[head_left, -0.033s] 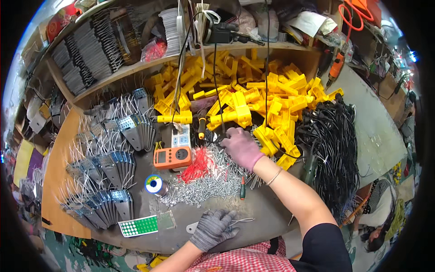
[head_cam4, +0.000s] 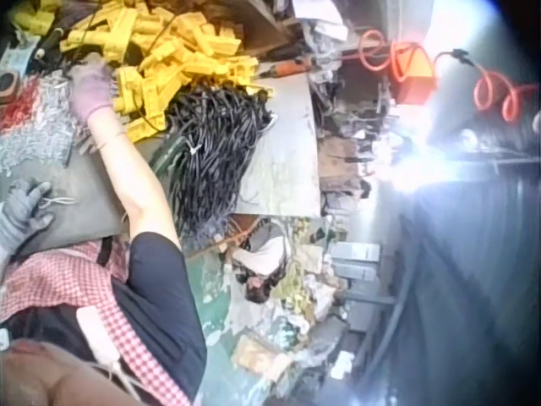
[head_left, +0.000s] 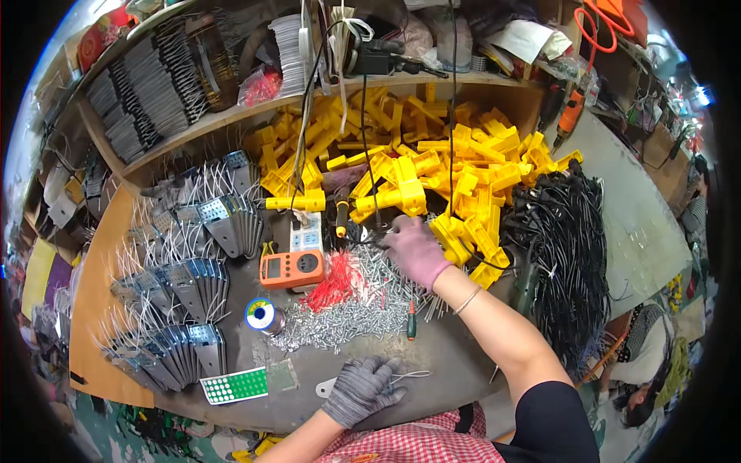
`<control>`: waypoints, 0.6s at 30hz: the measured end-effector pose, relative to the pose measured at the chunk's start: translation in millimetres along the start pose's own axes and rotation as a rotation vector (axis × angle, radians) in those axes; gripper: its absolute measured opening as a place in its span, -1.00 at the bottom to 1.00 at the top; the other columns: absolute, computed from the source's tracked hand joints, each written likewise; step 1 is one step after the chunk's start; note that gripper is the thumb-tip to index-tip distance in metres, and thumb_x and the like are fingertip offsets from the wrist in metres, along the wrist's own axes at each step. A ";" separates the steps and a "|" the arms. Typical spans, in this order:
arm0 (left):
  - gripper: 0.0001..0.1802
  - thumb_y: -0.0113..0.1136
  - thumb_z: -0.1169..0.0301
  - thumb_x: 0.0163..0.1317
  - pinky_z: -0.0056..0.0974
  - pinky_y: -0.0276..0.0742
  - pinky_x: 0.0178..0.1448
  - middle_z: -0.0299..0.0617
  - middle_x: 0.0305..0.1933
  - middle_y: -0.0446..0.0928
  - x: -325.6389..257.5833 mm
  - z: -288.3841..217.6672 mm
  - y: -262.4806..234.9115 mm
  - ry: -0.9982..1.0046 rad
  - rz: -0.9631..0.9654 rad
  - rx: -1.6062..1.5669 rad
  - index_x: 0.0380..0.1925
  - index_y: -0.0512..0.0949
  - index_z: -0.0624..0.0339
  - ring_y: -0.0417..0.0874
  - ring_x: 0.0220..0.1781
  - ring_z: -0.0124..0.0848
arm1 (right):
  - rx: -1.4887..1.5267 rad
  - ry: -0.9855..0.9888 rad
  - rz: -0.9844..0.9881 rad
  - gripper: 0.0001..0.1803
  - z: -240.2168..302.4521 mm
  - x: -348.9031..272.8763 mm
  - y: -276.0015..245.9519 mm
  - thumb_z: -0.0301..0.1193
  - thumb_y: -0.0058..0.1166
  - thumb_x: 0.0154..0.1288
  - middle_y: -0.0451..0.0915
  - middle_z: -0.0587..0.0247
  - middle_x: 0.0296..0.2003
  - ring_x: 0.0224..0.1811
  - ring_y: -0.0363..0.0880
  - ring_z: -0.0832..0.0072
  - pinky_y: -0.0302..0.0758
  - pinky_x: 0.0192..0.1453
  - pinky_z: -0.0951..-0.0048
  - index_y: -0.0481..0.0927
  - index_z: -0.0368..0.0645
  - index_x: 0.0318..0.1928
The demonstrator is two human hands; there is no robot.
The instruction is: The person assembles various electronic components and wires into yellow plastic housings at a factory workbench. This is done by soldering the components and wires together with a soldering iron and fastening them into the housings with an electric screwdriver and pliers.
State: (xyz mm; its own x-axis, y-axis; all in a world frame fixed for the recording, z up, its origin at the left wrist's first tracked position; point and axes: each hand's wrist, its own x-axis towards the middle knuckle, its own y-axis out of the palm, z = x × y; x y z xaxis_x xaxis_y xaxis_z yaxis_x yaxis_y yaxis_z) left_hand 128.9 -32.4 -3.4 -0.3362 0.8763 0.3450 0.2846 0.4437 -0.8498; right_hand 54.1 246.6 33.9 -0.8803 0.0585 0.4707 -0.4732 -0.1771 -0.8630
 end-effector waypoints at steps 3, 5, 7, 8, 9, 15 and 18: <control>-0.32 0.51 0.01 0.01 -0.04 0.54 -0.15 -0.10 -0.20 0.61 -2.7 3.1 2.9 -0.010 -0.026 -0.044 0.09 0.61 0.14 0.65 -0.24 -0.12 | 0.351 0.077 0.004 -0.84 -1.7 -23.9 -26.6 -0.36 0.30 0.13 0.56 0.18 -0.11 -0.03 0.53 0.13 0.52 0.06 0.18 0.71 -0.06 -0.26; -0.30 0.51 -0.01 0.00 -0.05 0.54 -0.13 -0.10 -0.19 0.61 -7.8 0.3 -1.5 -0.015 -0.017 0.007 0.09 0.61 0.15 0.65 -0.22 -0.13 | 0.616 0.004 0.178 -0.85 10.4 -56.2 -54.7 -0.34 0.26 0.15 0.57 0.15 -0.14 -0.09 0.53 0.12 0.50 0.04 0.19 0.68 -0.06 -0.27; -0.31 0.50 0.00 0.01 -0.05 0.53 -0.12 -0.09 -0.17 0.61 -11.7 -3.0 -3.8 -0.007 -0.085 -0.019 0.09 0.60 0.15 0.65 -0.21 -0.13 | 0.440 -0.171 0.345 -0.84 32.4 -102.5 -80.1 -0.31 0.22 0.14 0.58 0.11 -0.12 -0.09 0.55 0.10 0.52 0.04 0.17 0.67 -0.05 -0.27; -0.32 0.49 0.01 0.01 -0.05 0.53 -0.10 -0.09 -0.15 0.62 -9.8 -5.0 -4.9 0.009 -0.151 -0.049 0.09 0.60 0.15 0.65 -0.19 -0.13 | 0.373 -0.094 0.432 -0.84 42.4 -128.9 -82.6 -0.35 0.21 0.12 0.58 0.08 -0.10 -0.01 0.55 0.07 0.54 0.10 0.10 0.67 -0.06 -0.27; -0.32 0.49 0.01 0.01 -0.05 0.53 -0.10 -0.09 -0.15 0.62 -6.0 -7.0 -4.3 0.016 -0.153 -0.054 0.09 0.60 0.15 0.65 -0.19 -0.13 | 0.337 0.017 0.466 -0.80 57.9 -146.3 -87.5 -0.35 0.21 0.13 0.55 0.05 -0.04 0.06 0.54 0.03 0.58 0.15 0.06 0.66 -0.07 -0.21; -0.64 0.41 0.16 0.07 -0.04 0.47 0.04 -0.09 -0.17 0.64 21.6 -21.0 2.9 -0.208 -0.024 0.223 -0.21 0.67 0.16 0.65 -0.19 -0.12 | 0.131 0.248 0.499 -0.71 78.4 -169.9 -78.8 -0.37 0.22 0.18 0.57 0.02 -0.07 0.01 0.56 0.11 0.65 0.02 0.18 0.63 -0.18 -0.09; -0.74 0.39 0.22 0.11 -0.01 0.44 0.05 -0.10 -0.27 0.64 21.2 -16.3 15.1 -0.274 -0.117 -0.133 -0.36 0.66 0.17 0.64 -0.22 -0.12 | 0.536 0.557 0.468 -0.67 65.2 -171.6 -76.7 -0.37 0.22 0.25 0.61 0.11 -0.12 -0.02 0.59 0.31 0.62 -0.03 0.32 0.57 -0.25 -0.03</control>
State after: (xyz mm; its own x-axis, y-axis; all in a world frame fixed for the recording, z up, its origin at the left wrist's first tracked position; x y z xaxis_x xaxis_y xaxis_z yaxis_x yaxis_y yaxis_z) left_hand 140.6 -4.1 -2.4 -0.5978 0.7426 0.3021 0.3380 0.5752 -0.7449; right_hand 243.7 186.1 31.3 -0.9334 0.3080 -0.1843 -0.1065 -0.7282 -0.6771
